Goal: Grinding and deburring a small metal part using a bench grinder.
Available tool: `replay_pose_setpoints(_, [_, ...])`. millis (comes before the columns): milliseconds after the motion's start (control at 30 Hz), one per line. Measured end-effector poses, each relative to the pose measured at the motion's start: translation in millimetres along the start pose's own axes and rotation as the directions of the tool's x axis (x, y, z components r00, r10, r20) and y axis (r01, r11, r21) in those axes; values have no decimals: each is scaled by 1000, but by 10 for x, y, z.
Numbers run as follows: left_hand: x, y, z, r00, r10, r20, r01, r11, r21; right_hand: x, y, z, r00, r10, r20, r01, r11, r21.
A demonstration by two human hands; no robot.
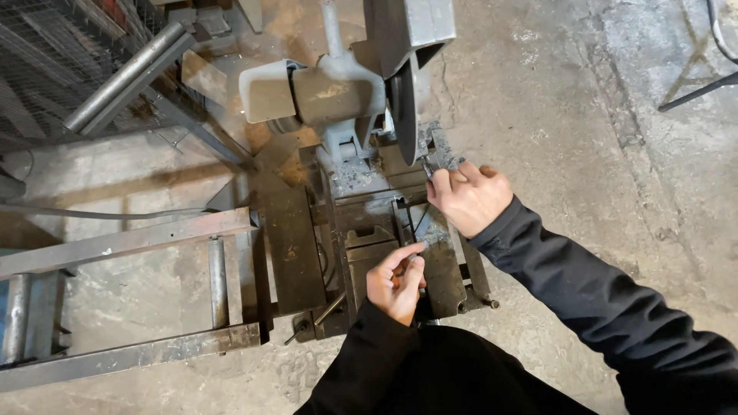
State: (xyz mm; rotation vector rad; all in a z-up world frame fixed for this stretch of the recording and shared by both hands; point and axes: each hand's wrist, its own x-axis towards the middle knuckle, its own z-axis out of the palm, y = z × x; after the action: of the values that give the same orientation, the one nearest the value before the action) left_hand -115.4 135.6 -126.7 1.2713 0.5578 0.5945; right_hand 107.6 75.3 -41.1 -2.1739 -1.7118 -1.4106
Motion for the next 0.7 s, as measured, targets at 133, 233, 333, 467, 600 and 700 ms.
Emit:
replay_pose_setpoints(133, [-40,-63,-8,999,-47,-18,47,999,-5,-38,-34,123,1000,-24,-14,24,999,-31])
replay_pose_setpoints(233, [-61,-78,-24,997,-69,-22,69,998,-1,-59,-99,215,999,-35,-36,34,999,-38])
replay_pose_setpoints(333, [-93,-35,-28,996,-85,-31,85,996,-4,-6,-160,207,999,-7,-43,6,999,-32])
replay_pose_setpoints(467, [-125,-13,-38,991,-127,-34,127,992,-10,85,-181,172,997,-10,-77,10,1000,2])
replay_pose_setpoints(600, [-141,8,-55,996,-94,-11,94,995,12,103,-196,183,992,-18,-123,20,1000,19])
replay_pose_setpoints(700, [-176,147,-85,988,-133,79,135,991,-9,184,-204,-86,990,81,118,-91,993,75])
